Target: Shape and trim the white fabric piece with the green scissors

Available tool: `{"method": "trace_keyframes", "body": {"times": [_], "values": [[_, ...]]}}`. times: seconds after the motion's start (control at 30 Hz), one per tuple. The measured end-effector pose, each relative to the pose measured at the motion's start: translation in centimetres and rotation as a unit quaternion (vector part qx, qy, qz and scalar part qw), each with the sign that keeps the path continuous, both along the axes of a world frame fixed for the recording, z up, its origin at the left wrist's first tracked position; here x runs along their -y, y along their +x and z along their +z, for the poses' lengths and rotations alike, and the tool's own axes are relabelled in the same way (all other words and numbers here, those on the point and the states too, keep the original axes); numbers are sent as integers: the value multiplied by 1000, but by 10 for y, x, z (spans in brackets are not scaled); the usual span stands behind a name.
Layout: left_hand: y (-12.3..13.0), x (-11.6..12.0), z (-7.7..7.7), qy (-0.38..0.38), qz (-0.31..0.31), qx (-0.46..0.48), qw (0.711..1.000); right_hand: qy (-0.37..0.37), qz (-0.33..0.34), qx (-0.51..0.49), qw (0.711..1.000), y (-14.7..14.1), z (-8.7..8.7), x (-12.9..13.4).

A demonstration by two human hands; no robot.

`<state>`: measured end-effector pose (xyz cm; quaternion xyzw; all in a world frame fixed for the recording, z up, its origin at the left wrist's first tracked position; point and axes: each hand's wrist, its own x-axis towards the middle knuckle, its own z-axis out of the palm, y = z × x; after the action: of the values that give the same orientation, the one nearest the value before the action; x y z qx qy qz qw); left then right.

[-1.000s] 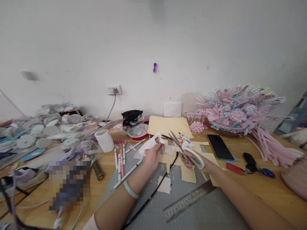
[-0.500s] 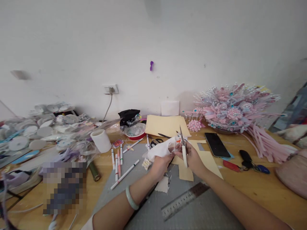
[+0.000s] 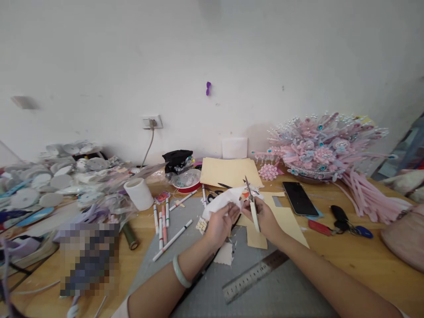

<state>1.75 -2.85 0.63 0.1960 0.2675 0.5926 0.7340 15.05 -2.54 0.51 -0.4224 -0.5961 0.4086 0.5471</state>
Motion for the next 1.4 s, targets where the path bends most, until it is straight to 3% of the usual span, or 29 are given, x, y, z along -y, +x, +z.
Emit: {"method": "trace_keyframes", "body": {"times": [0.2,0.43,0.53,0.67,0.83,1.07,1.4], "values": [[-7,-11,4,-12,74,35,997,-38,8,-12,999,-3,3,1],[-11,-8,5,0,-19,4,1000,-53,13,-19,998,-3,3,1],[-8,-5,6,38,-27,-40,998,-59,0,-9,998,-3,4,1],[-5,-5,6,65,9,-79,995,-87,-12,0,996,-4,7,1],[-12,-11,2,39,115,-85,989,-113,-24,-10,993,-3,12,3],[-23,-16,-1,47,61,-122,990,-120,-2,-47,992,-3,16,5],[-6,-2,-7,109,-100,-170,974,-49,-2,-4,999,-6,8,5]]}}
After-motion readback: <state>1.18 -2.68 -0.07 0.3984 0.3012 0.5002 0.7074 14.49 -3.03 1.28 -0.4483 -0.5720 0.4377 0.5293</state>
